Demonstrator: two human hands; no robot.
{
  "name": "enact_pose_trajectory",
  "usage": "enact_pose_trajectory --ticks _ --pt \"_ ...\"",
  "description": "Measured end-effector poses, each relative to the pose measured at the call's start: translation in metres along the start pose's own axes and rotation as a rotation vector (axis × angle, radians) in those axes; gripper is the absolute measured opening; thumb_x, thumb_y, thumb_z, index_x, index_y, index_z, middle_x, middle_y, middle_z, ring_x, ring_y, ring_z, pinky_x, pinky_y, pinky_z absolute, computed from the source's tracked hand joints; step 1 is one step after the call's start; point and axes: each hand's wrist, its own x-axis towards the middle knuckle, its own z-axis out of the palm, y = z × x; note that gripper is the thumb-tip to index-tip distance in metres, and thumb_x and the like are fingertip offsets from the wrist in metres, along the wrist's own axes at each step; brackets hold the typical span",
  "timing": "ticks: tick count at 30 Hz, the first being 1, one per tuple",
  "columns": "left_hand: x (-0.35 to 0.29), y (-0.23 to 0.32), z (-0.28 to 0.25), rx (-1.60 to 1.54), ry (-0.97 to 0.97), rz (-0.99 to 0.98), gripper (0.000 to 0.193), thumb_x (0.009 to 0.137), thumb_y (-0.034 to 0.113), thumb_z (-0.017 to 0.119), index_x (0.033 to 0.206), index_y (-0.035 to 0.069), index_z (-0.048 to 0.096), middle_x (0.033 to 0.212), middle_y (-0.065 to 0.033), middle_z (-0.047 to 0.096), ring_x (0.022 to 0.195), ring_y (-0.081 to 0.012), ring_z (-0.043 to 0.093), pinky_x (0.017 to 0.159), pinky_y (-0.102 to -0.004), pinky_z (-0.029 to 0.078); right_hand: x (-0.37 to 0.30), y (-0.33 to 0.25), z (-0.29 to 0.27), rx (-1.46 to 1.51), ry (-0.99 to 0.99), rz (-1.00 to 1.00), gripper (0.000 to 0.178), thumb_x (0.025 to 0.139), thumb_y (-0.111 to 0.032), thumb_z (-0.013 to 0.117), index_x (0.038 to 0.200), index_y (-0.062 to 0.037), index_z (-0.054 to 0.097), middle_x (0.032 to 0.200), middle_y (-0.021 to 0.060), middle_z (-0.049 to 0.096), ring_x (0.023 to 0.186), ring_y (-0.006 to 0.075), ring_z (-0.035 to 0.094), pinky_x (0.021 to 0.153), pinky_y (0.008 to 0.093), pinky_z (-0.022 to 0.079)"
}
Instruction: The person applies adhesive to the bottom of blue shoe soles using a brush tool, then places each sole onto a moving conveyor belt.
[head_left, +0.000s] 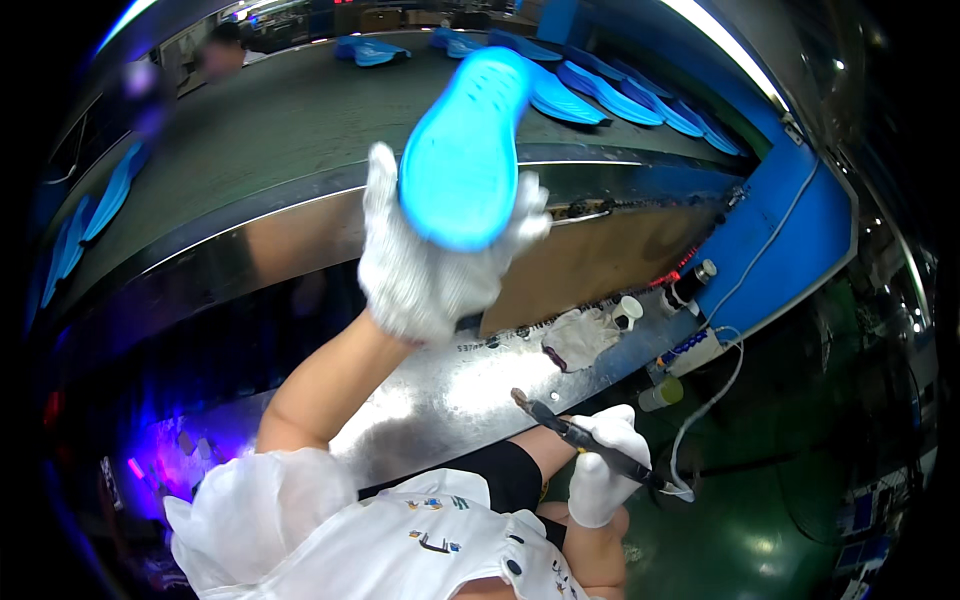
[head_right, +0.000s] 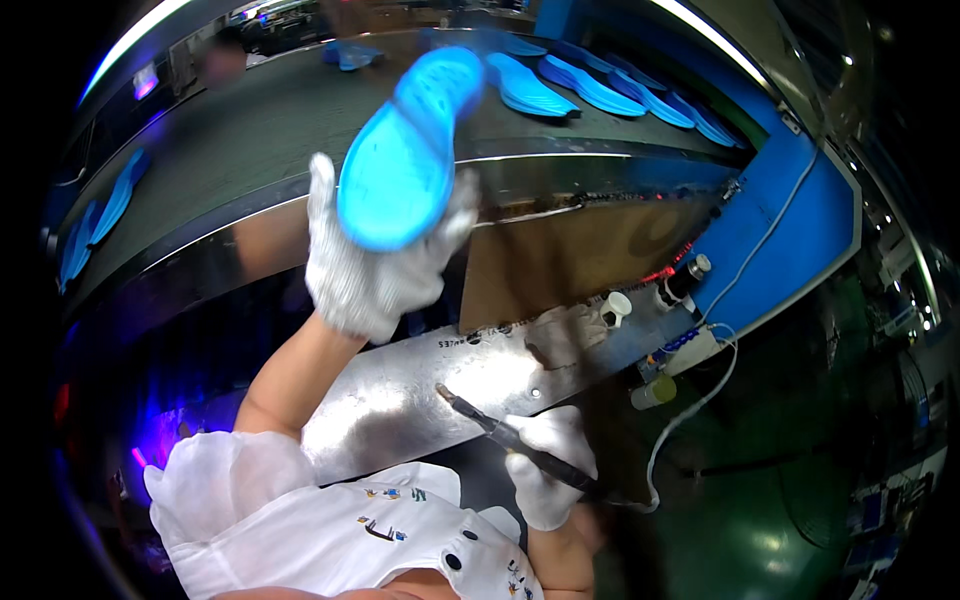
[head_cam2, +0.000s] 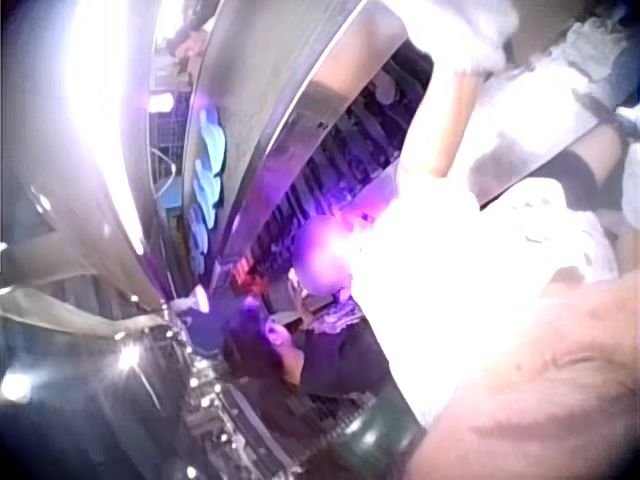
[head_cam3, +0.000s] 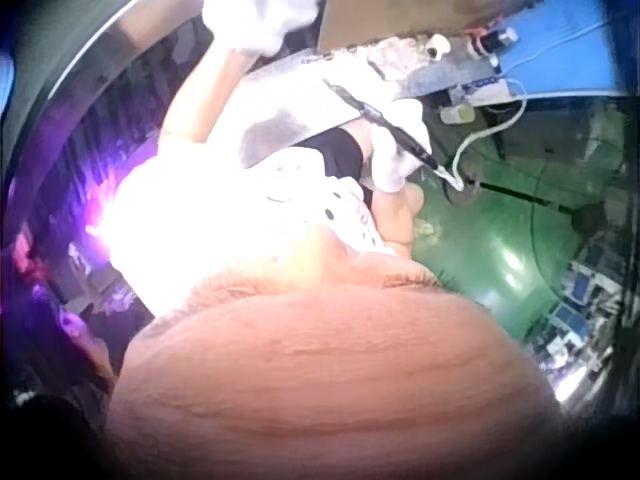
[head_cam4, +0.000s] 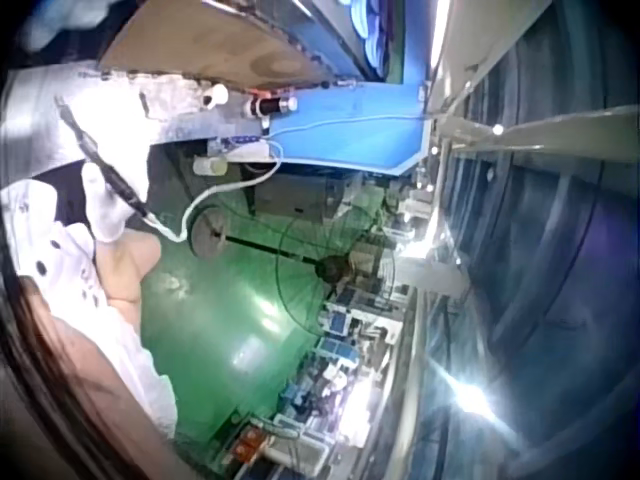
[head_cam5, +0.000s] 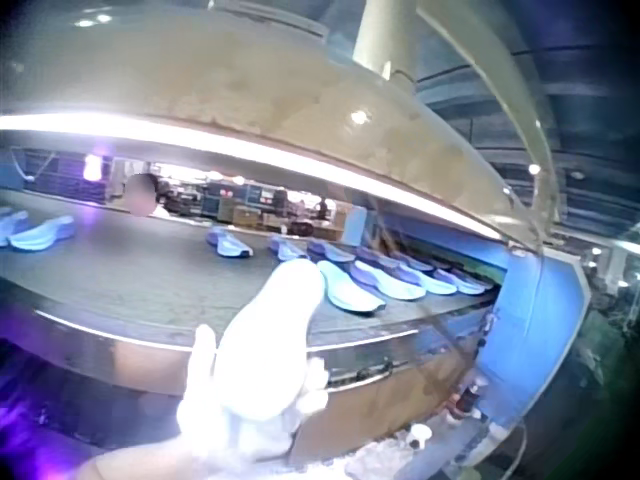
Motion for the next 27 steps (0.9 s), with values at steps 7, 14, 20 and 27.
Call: enact_pose_trajectory --ticks 7,14,20,27 --pt "-0.022 -0.015 -0.025 0.776 0.173 -0.306 0.042 0.099 0.029 0.059 0.129 -0.001 0.058 0.107 -0.0157 0.068 0.094 -0.0259 0.069 0.082 -0.0410 0.058 -0.015 0.009 -0.003 -0.081 -0.072 0.073 0.034 0.091 -0.032 0.068 0.102 -0.0010 0.057 0.092 0.0139 0.065 0.083 0.0240 0.056 0.071 0.0340 0.046" --pt "-0.106 0.160 0.028 2.669 0.183 1.264 0.026 0.091 0.012 0.059 0.115 0.009 0.068 0.113 -0.0140 0.067 0.110 -0.0314 0.061 0.095 -0.0408 0.052 -0.018 0.018 -0.004 -0.026 -0.058 0.187 0.028 0.085 -0.019 0.069 0.100 0.0031 0.060 0.090 0.0165 0.065 0.081 0.0252 0.058 0.073 0.0365 0.048" --pt "-0.175 0.331 0.064 2.893 1.873 -0.286 0.044 0.095 0.011 0.049 0.139 0.012 0.054 0.154 -0.0176 0.039 0.142 -0.0341 0.038 0.111 -0.0485 0.041 -0.021 0.026 0.013 0.037 -0.161 0.183 0.023 0.082 -0.011 0.071 0.099 0.0022 0.062 0.089 0.0148 0.068 0.083 0.0252 0.059 0.075 0.0366 0.048" --pt "-0.178 0.348 0.021 3.135 1.466 0.413 0.020 0.090 0.021 0.058 0.102 0.007 0.066 0.113 -0.0190 0.065 0.102 -0.0409 0.063 0.086 -0.0494 0.050 -0.026 0.026 0.003 -0.019 -0.103 0.235 0.026 0.086 -0.017 0.077 0.097 0.0042 0.066 0.097 0.0149 0.069 0.077 0.0184 0.065 0.069 0.0287 0.052"
